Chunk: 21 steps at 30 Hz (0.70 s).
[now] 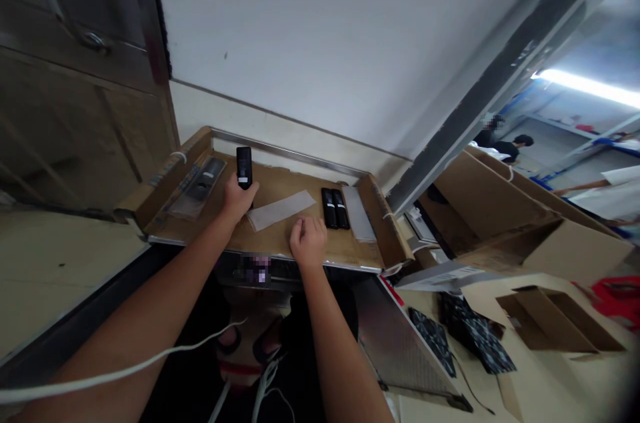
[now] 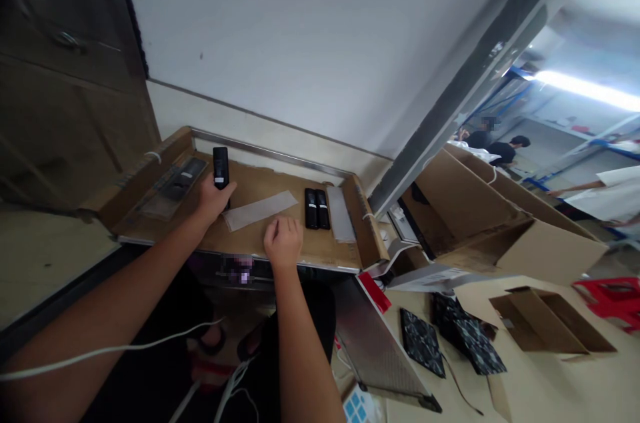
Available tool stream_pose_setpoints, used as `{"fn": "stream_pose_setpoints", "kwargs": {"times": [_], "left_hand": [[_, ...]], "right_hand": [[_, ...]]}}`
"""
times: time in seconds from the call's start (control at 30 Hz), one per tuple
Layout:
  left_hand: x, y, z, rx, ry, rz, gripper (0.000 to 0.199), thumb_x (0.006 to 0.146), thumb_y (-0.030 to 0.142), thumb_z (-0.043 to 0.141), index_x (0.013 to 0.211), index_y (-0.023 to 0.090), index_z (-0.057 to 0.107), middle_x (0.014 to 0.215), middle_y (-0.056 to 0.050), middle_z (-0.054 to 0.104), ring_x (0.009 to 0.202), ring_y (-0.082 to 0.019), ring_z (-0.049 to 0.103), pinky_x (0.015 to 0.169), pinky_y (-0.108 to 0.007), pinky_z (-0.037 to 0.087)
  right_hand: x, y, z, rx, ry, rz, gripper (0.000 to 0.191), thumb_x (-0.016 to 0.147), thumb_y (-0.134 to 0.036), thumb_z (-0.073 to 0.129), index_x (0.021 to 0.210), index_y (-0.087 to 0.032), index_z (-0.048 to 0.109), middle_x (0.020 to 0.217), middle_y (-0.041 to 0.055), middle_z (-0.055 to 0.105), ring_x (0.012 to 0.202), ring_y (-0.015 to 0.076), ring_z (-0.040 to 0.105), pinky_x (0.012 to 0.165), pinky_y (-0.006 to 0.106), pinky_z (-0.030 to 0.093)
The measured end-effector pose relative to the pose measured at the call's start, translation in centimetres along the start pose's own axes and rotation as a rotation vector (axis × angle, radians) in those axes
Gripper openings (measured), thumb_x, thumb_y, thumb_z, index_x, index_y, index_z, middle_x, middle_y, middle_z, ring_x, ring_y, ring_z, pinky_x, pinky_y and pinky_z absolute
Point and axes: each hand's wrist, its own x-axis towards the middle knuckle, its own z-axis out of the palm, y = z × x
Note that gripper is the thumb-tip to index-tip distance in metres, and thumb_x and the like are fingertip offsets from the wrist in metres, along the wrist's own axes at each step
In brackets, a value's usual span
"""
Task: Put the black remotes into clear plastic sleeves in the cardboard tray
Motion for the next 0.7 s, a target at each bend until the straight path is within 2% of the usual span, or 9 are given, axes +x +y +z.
{"fn": "stream_pose_setpoints", "kwargs": {"times": [0.4, 0.53, 0.7], "left_hand": [[-0.31, 0.37, -0.16, 0.001, -0.021, 0.017, 0.028, 0.069, 0.037, 0.07, 0.088, 0.019, 0.06, 0.076, -0.001, 0.061, 0.069, -0.019, 0.057, 0.061, -0.028, 0.04], [-0.67, 0.78, -0.33, -0.005, -0.051, 0.054, 0.033, 0.071, 0.047, 0.07, 0.086, 0.019, 0.06, 0.074, -0.001, 0.06, 0.069, -0.018, 0.057, 0.06, -0.027, 0.041], [-1.02, 0.83, -0.27, -0.045, -0.136, 0.084, 0.038, 0.073, 0.056, 0.069, 0.075, 0.019, 0.059, 0.068, -0.001, 0.063, 0.066, -0.018, 0.059, 0.061, -0.027, 0.042]], "right_hand": [[0.03, -0.02, -0.08, 0.024, 0.004, 0.027, 0.018, 0.094, -0.016, 0.044, 0.083, -0.02, 0.057, 0.08, 0.0071, 0.062, 0.08, 0.023, 0.054, 0.079, 0.037, 0.04], [-0.05, 0.08, -0.16, 0.083, -0.002, 0.059, 0.018, 0.095, -0.016, 0.043, 0.084, -0.02, 0.057, 0.08, 0.0065, 0.061, 0.081, 0.0223, 0.054, 0.078, 0.036, 0.041], [-0.19, 0.27, -0.05, 0.143, -0.031, 0.105, 0.017, 0.095, -0.019, 0.045, 0.085, -0.019, 0.058, 0.08, 0.0065, 0.061, 0.08, 0.022, 0.055, 0.076, 0.034, 0.042]]}}
